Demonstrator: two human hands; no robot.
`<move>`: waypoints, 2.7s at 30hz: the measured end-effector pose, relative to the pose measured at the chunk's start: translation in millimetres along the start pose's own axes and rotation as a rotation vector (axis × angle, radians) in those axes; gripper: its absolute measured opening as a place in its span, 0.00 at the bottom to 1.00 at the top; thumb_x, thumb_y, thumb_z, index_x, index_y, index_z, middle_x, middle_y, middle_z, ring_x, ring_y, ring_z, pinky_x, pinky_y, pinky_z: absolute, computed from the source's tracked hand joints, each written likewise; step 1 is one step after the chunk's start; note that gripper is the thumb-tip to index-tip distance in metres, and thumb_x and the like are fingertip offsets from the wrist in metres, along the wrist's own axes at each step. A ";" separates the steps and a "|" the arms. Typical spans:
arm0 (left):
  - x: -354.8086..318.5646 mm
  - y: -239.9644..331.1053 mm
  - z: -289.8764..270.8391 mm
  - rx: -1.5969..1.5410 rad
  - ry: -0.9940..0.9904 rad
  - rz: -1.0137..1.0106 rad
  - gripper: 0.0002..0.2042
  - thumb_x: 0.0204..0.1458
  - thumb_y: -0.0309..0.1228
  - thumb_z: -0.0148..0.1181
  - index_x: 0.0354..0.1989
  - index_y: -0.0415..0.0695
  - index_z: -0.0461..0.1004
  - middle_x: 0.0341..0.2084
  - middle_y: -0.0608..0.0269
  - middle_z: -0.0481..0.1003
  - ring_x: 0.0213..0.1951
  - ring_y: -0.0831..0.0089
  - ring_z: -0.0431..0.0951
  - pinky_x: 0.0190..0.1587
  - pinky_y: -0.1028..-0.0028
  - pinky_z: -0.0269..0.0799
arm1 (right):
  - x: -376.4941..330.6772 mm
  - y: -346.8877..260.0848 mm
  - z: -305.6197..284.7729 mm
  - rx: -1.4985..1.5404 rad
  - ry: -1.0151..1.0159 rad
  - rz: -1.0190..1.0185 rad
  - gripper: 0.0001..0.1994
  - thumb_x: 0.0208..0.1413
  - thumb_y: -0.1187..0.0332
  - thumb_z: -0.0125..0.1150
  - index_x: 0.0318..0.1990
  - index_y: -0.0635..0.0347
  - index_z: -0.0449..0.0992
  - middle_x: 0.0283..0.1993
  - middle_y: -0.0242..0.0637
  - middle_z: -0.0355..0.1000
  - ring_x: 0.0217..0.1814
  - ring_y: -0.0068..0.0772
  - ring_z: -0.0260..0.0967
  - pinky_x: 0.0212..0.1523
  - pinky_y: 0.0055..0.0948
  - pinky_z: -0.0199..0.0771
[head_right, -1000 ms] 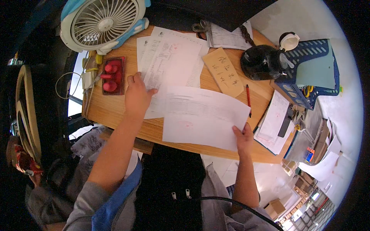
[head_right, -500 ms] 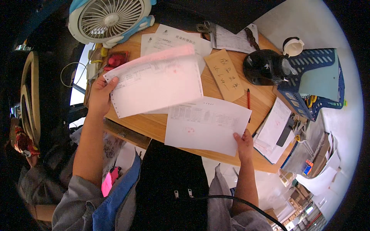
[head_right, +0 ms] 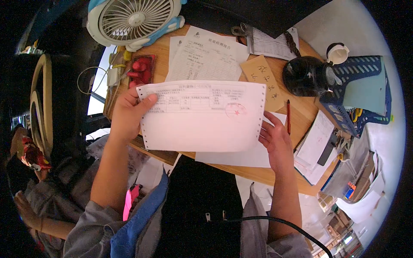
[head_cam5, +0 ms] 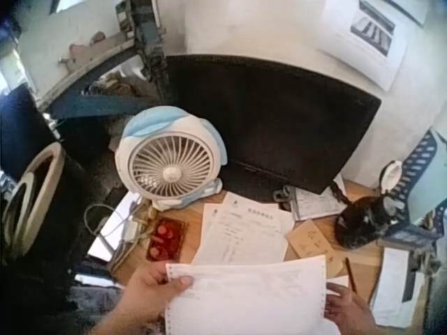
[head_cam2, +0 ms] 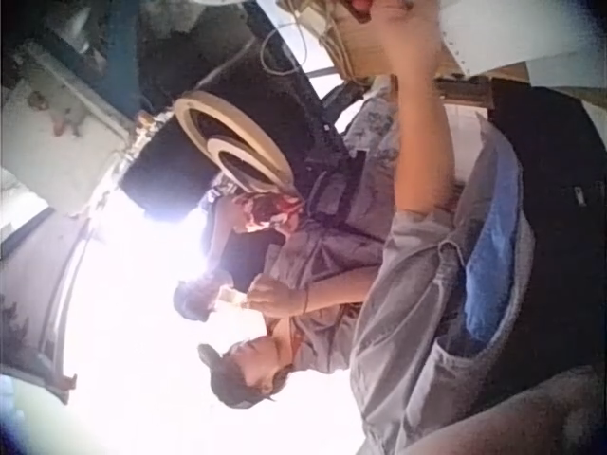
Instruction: The recorder stamps several documents on a desk and places them into plastic sleeves.
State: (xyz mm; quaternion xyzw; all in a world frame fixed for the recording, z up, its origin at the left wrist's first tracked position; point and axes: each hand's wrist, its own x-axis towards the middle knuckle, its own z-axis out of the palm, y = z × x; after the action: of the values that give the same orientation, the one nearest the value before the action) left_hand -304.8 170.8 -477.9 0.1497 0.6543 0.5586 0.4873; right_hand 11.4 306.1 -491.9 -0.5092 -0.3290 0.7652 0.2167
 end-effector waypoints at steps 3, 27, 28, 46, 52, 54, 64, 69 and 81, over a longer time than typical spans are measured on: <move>-6.8 1.6 4.3 0.018 -0.056 0.009 0.09 0.56 0.28 0.56 0.39 0.36 0.75 0.31 0.64 0.78 0.30 0.82 0.75 0.33 0.82 0.71 | 8.4 -4.3 13.3 -0.073 -0.038 0.032 0.17 0.59 0.63 0.56 0.52 0.63 0.70 0.44 0.36 0.74 0.42 0.25 0.71 0.44 0.25 0.71; -20.9 13.5 5.2 -0.197 -0.096 0.060 0.15 0.62 0.36 0.48 0.42 0.35 0.74 0.34 0.64 0.77 0.34 0.82 0.75 0.39 0.80 0.69 | -3.0 -6.2 31.6 -0.056 0.137 -0.278 0.09 0.56 0.71 0.59 0.41 0.66 0.75 0.36 0.33 0.75 0.35 0.18 0.70 0.38 0.16 0.68; -21.0 12.1 4.1 -0.198 -0.096 0.061 0.15 0.62 0.36 0.48 0.42 0.35 0.74 0.34 0.64 0.77 0.34 0.82 0.75 0.39 0.80 0.69 | -3.4 -6.2 31.3 -0.057 0.136 -0.279 0.09 0.56 0.71 0.59 0.41 0.66 0.75 0.36 0.33 0.75 0.35 0.18 0.70 0.38 0.16 0.68; -22.0 -14.8 30.2 0.009 0.004 -0.002 0.14 0.62 0.36 0.49 0.38 0.37 0.75 0.30 0.68 0.76 0.30 0.85 0.72 0.35 0.81 0.69 | -22.5 -3.0 18.6 0.005 0.102 -0.095 0.15 0.55 0.73 0.59 0.49 0.67 0.71 0.41 0.35 0.75 0.39 0.21 0.71 0.41 0.20 0.70; 1.8 -68.4 38.0 0.321 0.055 0.091 0.12 0.58 0.33 0.54 0.40 0.34 0.73 0.29 0.60 0.76 0.31 0.72 0.74 0.39 0.73 0.70 | -35.9 32.5 -58.5 -0.194 0.192 -0.085 0.13 0.56 0.73 0.58 0.48 0.66 0.73 0.42 0.34 0.75 0.41 0.22 0.70 0.45 0.23 0.69; 22.8 -98.3 10.8 0.603 0.195 0.326 0.13 0.55 0.32 0.57 0.43 0.35 0.72 0.34 0.54 0.75 0.34 0.64 0.74 0.42 0.68 0.69 | -45.7 35.4 -79.8 -0.249 0.275 -0.056 0.12 0.57 0.72 0.57 0.47 0.66 0.74 0.43 0.34 0.74 0.40 0.22 0.70 0.45 0.24 0.69; 45.4 -98.4 25.7 1.123 0.496 0.217 0.27 0.43 0.31 0.67 0.51 0.37 0.65 0.42 0.43 0.71 0.44 0.46 0.73 0.44 0.58 0.69 | -110.5 53.4 -167.2 -0.038 0.448 -0.095 0.12 0.57 0.72 0.55 0.47 0.66 0.73 0.42 0.36 0.75 0.42 0.26 0.71 0.46 0.26 0.70; 50.5 -119.9 -3.3 0.851 0.497 0.101 0.17 0.41 0.30 0.68 0.38 0.38 0.72 0.29 0.53 0.76 0.36 0.53 0.77 0.39 0.60 0.70 | -124.6 64.3 -183.8 0.010 0.525 -0.118 0.12 0.58 0.71 0.54 0.49 0.64 0.72 0.45 0.37 0.74 0.42 0.28 0.72 0.46 0.27 0.71; 6.9 -134.1 30.0 0.957 0.553 0.246 0.21 0.39 0.35 0.70 0.39 0.38 0.72 0.36 0.45 0.73 0.42 0.50 0.74 0.45 0.60 0.69 | -162.9 54.6 -196.8 0.172 0.583 -0.253 0.13 0.58 0.71 0.54 0.49 0.66 0.71 0.45 0.39 0.74 0.44 0.30 0.73 0.46 0.28 0.73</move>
State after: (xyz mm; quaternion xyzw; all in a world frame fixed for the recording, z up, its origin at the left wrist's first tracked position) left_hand -237.1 149.0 -595.7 0.2773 0.9155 0.2709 0.1071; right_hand 256.1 215.5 -479.9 -0.6416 -0.2478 0.5793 0.4375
